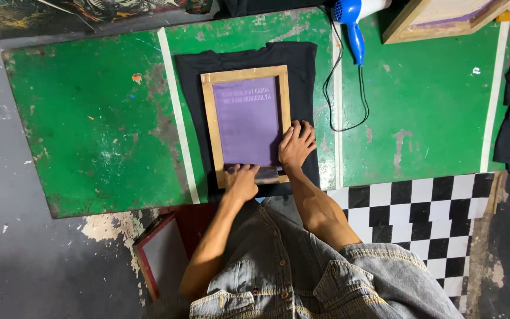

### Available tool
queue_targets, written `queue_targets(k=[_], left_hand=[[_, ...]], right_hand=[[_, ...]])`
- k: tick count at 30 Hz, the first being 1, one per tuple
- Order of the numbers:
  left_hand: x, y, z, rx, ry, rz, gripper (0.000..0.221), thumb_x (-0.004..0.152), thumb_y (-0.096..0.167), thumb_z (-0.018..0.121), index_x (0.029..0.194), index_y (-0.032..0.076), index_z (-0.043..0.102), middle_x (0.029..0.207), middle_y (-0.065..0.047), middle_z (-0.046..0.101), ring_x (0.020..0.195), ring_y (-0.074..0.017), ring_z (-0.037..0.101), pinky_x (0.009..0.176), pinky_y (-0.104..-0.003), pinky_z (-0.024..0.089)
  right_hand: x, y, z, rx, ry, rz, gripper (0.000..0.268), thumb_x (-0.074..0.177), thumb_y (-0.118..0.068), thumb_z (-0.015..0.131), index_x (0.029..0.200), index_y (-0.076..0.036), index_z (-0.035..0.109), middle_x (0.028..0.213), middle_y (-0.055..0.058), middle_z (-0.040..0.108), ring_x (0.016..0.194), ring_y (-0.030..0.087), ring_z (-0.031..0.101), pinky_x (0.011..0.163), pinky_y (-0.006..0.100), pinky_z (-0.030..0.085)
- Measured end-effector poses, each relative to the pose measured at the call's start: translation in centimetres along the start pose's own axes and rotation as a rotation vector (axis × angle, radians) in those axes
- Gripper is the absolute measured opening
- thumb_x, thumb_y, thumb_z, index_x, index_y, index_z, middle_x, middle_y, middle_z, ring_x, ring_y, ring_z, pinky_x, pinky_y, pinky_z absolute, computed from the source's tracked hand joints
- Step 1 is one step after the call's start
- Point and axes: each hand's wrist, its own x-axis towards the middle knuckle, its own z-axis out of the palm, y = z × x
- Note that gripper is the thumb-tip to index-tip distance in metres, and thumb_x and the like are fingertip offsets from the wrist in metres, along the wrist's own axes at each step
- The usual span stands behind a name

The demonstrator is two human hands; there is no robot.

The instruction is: Screen printing text onto a black t-shirt using a screen and squeegee.

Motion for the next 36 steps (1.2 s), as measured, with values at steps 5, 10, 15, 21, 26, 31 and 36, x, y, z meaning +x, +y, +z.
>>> queue_targets(k=[5, 10, 15, 21, 26, 31, 36], left_hand=[[4.3, -1.1, -7.9, -0.216, -0.091, 0.105, 0.059, 0.077, 0.007, 0.054, 0.133, 0.016, 0.068, 0.127, -0.021, 0.070, 0.126, -0.0431, 0.061, 0.108, -0.056, 0.048], [11.9, -0.8, -14.9, -0.104, 0.182, 0.066, 0.062, 0.081, 0.016, 0.063, 0.143, 0.016, 0.059, 0.131, -0.020, 0.067, 0.126, -0.0417, 0.061, 0.107, -0.060, 0.045], [15.7, -0.4, -16.5, 0.031, 0.297, -0.058, 0.070, 0.086, 0.027, 0.062, 0.154, 0.031, 0.044, 0.142, -0.009, 0.057, 0.135, -0.0394, 0.048, 0.097, -0.066, 0.046], [10.3, 0.7, -12.4, 0.086, 0.318, -0.088, 0.079, 0.088, 0.023, 0.072, 0.159, 0.027, 0.037, 0.164, -0.007, 0.036, 0.149, -0.0360, 0.029, 0.111, -0.070, 0.029], [4.8, 0.1, -1.9, 0.144, 0.314, -0.024, 0.088, 0.076, 0.019, 0.078, 0.155, 0.024, 0.041, 0.154, -0.010, 0.044, 0.144, -0.0376, 0.035, 0.105, -0.070, 0.035], [-1.6, 1.5, -0.4, 0.109, 0.178, -0.018, 0.081, 0.081, 0.014, 0.068, 0.156, 0.024, 0.040, 0.153, -0.011, 0.046, 0.145, -0.0384, 0.033, 0.102, -0.068, 0.034], [1.3, 0.0, -1.8, 0.118, 0.093, 0.016, 0.073, 0.079, 0.023, 0.061, 0.150, 0.025, 0.048, 0.141, -0.010, 0.055, 0.130, -0.0395, 0.045, 0.092, -0.071, 0.041]], right_hand=[[0.0, 0.2, 0.1, -0.028, -0.034, 0.008, 0.026, 0.113, -0.032, 0.028, 0.127, -0.025, 0.049, 0.135, 0.004, 0.041, 0.135, 0.029, 0.034, 0.102, 0.047, 0.030], [0.1, 0.1, -0.2, -0.007, -0.049, 0.006, 0.026, 0.113, -0.033, 0.028, 0.126, -0.024, 0.049, 0.135, 0.005, 0.042, 0.136, 0.030, 0.034, 0.103, 0.048, 0.031], [0.3, -0.1, -0.7, 0.016, -0.060, 0.000, 0.028, 0.113, -0.034, 0.026, 0.128, -0.024, 0.048, 0.136, 0.005, 0.040, 0.137, 0.030, 0.032, 0.104, 0.050, 0.030], [0.4, -0.1, -1.0, 0.037, -0.080, 0.010, 0.028, 0.113, -0.034, 0.026, 0.128, -0.023, 0.048, 0.138, 0.006, 0.040, 0.138, 0.032, 0.032, 0.105, 0.050, 0.030], [0.3, 0.0, -0.6, 0.015, -0.077, 0.018, 0.029, 0.113, -0.035, 0.026, 0.130, -0.027, 0.047, 0.138, 0.003, 0.039, 0.138, 0.029, 0.031, 0.104, 0.047, 0.028], [0.0, 0.4, -0.2, 0.017, -0.090, 0.020, 0.028, 0.113, -0.033, 0.027, 0.131, -0.025, 0.048, 0.138, 0.005, 0.040, 0.139, 0.030, 0.031, 0.103, 0.047, 0.028], [0.2, 0.1, -0.2, -0.016, -0.069, 0.021, 0.028, 0.113, -0.032, 0.028, 0.130, -0.026, 0.048, 0.136, 0.004, 0.041, 0.137, 0.029, 0.033, 0.103, 0.046, 0.029]])
